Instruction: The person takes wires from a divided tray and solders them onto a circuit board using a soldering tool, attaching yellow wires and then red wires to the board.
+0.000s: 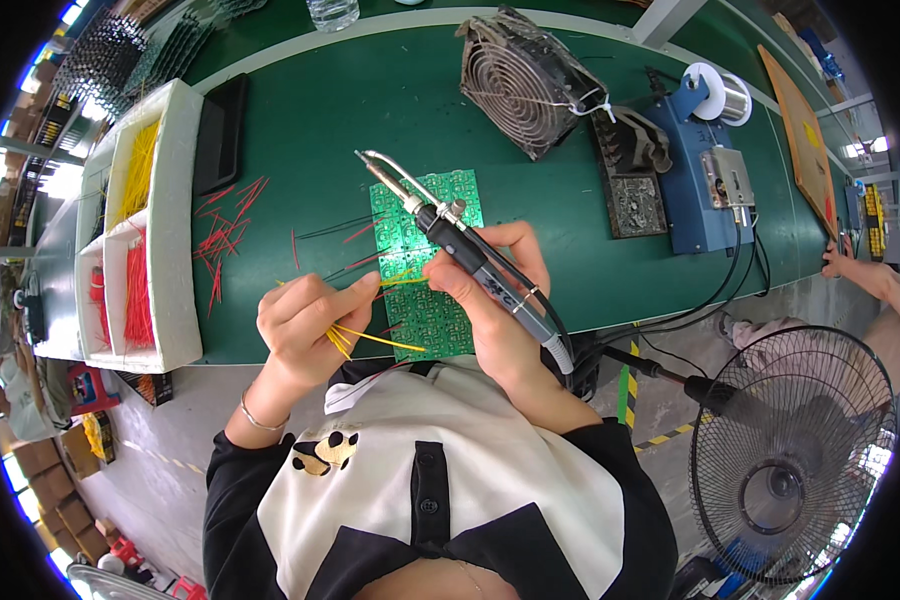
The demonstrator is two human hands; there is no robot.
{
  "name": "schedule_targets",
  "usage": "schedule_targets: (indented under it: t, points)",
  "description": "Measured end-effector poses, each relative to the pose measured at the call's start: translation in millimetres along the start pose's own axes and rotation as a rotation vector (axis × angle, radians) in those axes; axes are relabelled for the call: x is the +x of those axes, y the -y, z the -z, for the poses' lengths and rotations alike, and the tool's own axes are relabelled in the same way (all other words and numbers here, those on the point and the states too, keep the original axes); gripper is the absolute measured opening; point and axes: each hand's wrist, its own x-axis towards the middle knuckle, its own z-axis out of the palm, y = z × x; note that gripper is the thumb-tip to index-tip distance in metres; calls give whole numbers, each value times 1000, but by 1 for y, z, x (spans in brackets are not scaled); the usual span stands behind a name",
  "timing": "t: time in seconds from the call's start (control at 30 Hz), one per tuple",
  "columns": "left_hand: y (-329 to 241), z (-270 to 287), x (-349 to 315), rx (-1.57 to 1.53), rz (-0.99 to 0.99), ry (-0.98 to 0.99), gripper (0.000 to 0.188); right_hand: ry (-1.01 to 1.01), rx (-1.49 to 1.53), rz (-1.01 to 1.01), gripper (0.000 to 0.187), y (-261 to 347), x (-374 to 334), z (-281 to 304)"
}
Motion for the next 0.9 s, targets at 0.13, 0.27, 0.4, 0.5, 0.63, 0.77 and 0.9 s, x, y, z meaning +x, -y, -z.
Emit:
schedule_targets:
  t: [0.13, 0.27, 0.4, 0.5, 0.63, 0.77, 0.9]
  points:
    - [3, -3, -5, 4, -2, 7, 32, -13, 141, -158, 26, -2, 1, 2]
    - [3, -3, -5, -13, 1, 30, 31, 0, 275, -198, 26, -5, 1, 2]
    - [10, -1, -5, -4, 27, 32, 29, -94, 294, -111, 26, -6, 5, 5]
    - [35, -1, -8, 101, 100, 39, 20, -246, 94, 155, 27, -6, 12, 12]
    - [58, -7, -10, 56, 216, 100, 27, -289, -237, 422, 26, -10, 17, 34]
    - [67, -11, -9, 153, 134, 160, 26, -246, -139, 415, 22, -23, 12, 43]
    - [74, -13, -14, 158, 60, 219, 29, -307, -282, 366, 17, -25, 6, 33]
